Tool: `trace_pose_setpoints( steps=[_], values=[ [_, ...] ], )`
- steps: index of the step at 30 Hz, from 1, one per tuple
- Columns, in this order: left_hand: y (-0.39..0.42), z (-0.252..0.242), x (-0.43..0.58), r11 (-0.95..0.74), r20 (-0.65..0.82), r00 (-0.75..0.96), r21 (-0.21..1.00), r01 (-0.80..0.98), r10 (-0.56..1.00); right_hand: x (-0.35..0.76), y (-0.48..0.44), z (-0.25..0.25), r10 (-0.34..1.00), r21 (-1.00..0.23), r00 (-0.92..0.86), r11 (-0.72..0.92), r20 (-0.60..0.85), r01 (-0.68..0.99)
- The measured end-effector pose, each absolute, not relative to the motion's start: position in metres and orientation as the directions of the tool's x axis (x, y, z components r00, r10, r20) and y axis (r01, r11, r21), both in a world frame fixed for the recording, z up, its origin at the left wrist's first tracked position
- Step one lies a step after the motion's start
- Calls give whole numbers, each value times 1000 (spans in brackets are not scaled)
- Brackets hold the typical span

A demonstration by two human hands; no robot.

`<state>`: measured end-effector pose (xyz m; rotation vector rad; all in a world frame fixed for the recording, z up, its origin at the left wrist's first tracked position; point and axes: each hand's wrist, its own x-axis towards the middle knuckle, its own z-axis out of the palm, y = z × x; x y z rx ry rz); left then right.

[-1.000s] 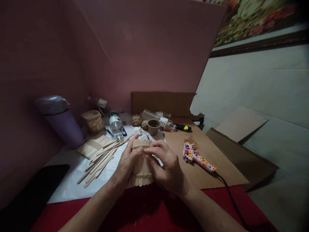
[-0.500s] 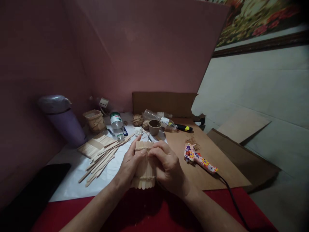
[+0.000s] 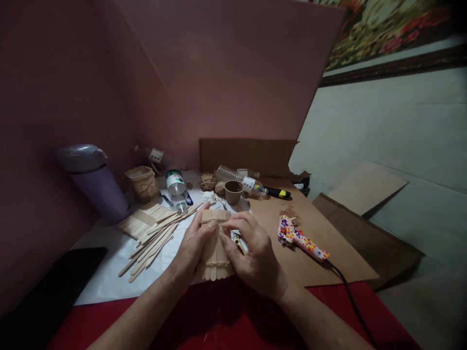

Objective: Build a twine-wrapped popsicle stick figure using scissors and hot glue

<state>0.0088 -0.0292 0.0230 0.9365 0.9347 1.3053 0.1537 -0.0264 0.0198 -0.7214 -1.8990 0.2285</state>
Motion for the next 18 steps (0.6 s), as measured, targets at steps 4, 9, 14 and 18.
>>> trace_pose_setpoints(
  steps=[4,9,14,18],
  values=[
    [-26,16,5,-51,51,-4,974,-222,999,154,-26,17,596,-480,-310,793,741,376],
    [-24,14,3,-151,149,-34,985,-82,988,152,-26,15,595,-476,-285,788,752,390],
    [-24,13,4,-209,207,-38,977,-43,978,146,-27,13,605,-452,-251,759,756,469],
    [-23,11,6,-196,194,-36,980,-46,980,143,-29,11,616,-438,-229,731,754,524]
  ],
)
